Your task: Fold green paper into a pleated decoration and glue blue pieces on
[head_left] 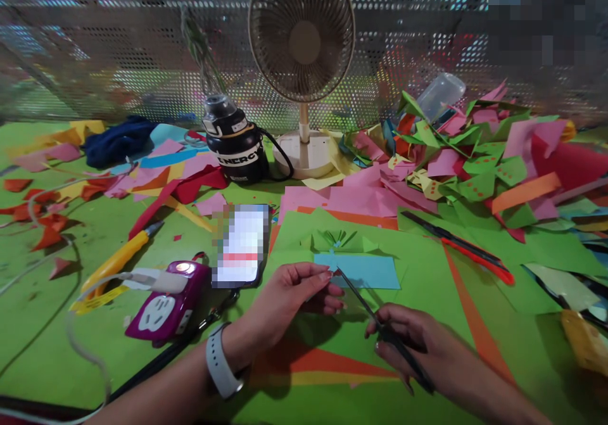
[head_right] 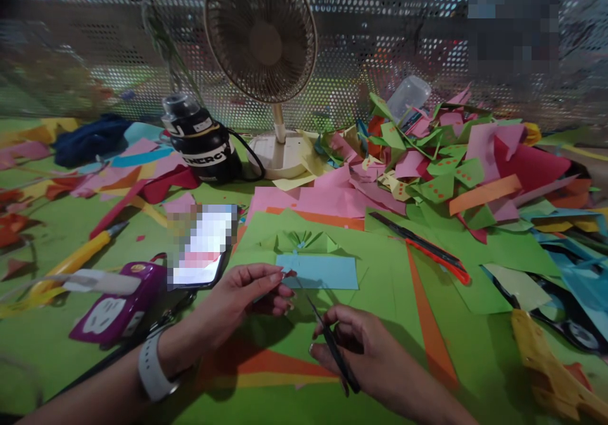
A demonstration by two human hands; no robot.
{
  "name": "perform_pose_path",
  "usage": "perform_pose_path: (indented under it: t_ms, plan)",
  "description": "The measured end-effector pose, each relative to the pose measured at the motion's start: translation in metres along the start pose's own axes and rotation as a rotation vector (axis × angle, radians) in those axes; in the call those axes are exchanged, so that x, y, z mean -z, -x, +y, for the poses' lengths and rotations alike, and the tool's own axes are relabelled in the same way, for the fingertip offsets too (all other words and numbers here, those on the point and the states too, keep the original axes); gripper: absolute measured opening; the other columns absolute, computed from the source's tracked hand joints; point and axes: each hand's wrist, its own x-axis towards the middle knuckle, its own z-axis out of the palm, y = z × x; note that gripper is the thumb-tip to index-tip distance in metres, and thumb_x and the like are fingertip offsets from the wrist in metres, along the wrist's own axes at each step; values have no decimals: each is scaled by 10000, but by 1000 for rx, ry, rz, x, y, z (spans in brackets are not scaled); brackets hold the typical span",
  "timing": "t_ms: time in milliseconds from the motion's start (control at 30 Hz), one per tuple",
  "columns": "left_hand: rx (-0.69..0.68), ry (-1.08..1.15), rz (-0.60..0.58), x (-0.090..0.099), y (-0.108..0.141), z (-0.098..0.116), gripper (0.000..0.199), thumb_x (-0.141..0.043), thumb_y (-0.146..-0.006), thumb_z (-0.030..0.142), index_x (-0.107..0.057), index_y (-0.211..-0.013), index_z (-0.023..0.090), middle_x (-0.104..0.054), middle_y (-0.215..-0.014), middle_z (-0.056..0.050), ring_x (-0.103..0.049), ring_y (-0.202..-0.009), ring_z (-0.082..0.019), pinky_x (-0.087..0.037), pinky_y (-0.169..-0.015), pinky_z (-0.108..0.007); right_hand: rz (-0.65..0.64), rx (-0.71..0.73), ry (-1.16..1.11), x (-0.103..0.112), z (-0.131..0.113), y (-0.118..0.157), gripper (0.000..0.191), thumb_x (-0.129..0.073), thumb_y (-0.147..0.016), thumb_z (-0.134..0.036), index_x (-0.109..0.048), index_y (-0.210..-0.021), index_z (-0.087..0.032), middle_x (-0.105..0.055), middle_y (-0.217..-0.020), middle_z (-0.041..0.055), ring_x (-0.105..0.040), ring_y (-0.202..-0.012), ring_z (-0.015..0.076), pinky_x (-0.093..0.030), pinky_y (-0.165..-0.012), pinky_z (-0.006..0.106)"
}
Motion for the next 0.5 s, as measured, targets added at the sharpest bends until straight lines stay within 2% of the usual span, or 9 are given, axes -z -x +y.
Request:
perform_pose_path:
  t_ms: [500]
  plan:
    - [29,-66,-7,2,-2,-3,350,-882,-638,380,-710,-819,134,-754,-697,-27,-686,-574,-113,-529,-591,-220,-15,-31,-40,0,2,-1,438,-733,-752,-575,-568,-893,-195,-493,-700,-52,-381,-614,77,-314,-496,160]
